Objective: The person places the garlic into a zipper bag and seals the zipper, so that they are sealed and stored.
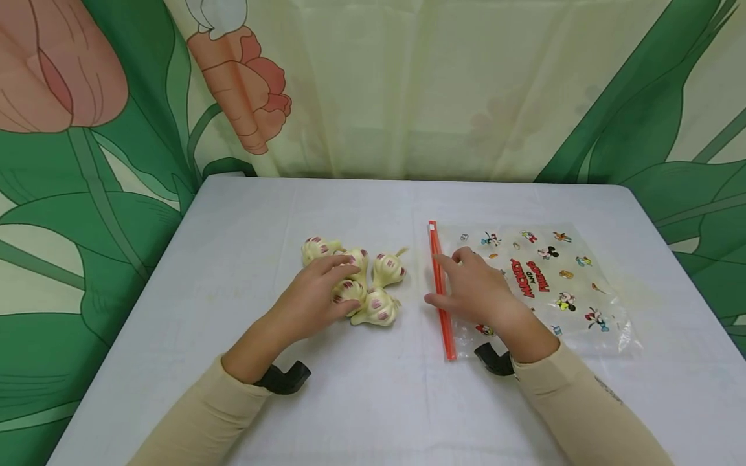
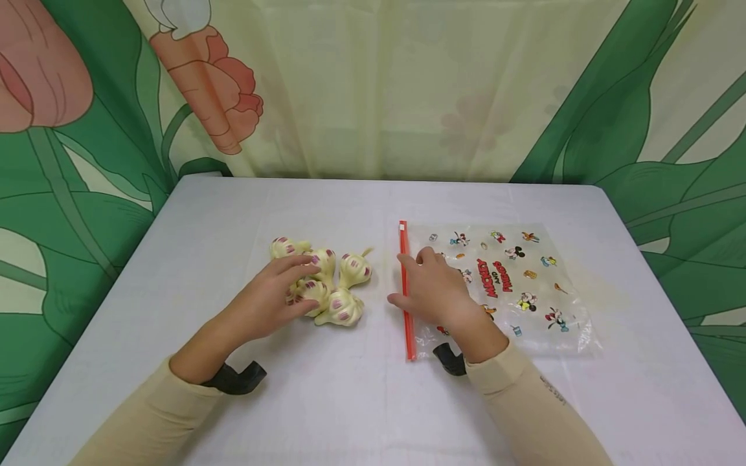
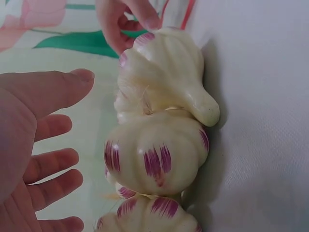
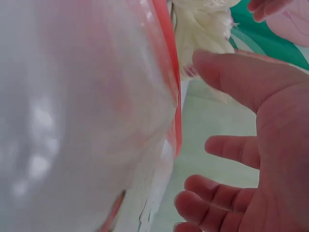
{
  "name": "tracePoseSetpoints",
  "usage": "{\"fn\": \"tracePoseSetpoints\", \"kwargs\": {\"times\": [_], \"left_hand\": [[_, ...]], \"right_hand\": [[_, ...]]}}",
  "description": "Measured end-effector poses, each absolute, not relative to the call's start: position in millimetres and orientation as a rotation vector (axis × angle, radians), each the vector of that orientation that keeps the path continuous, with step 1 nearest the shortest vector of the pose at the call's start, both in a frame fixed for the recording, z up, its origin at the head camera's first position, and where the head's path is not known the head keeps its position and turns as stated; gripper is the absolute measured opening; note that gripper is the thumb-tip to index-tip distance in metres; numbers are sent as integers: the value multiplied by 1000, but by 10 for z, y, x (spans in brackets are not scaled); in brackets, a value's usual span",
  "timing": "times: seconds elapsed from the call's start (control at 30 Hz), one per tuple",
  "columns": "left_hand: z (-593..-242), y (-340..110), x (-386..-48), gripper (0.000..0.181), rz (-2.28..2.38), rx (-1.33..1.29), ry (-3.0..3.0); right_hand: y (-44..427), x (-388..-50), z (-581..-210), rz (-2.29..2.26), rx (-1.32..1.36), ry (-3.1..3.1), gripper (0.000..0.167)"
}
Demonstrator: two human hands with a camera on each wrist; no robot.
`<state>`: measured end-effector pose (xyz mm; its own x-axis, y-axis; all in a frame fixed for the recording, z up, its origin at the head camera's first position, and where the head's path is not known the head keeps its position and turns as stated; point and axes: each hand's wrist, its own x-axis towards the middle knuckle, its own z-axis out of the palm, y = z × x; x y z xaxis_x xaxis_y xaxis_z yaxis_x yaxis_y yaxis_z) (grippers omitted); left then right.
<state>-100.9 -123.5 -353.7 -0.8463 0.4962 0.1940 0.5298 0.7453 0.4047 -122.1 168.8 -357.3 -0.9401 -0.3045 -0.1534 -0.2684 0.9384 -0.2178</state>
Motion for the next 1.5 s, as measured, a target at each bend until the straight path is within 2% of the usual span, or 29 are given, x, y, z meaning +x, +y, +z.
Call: {"fn": "tracePoseSetpoints", "kwargs": {"times": [0.47, 0.7, 0.97, 1.37, 1.5], "left_hand": [[-3518, -1256, -993, 53, -718, -845, -2830], [-3523, -1257, -985, 53, -747, -854, -2826], [-3528, -1235, -984, 51, -761, -867, -2821], [-3541, -1119, -914, 49, -799, -891, -2707], [-3552, -999, -899, 49, -869, -927, -2740]], "right_hand": [[1660, -1295, -3574, -263, -354, 2814, 63], [1691, -1305, -3566, -309, -361, 2818, 46], [1732, -1318, -3612, -185, -320, 2787, 62], [1827, -1280, -3529, -410, -271, 2809, 43], [1839, -1250, -3467, -467, -276, 2810, 41]]}}
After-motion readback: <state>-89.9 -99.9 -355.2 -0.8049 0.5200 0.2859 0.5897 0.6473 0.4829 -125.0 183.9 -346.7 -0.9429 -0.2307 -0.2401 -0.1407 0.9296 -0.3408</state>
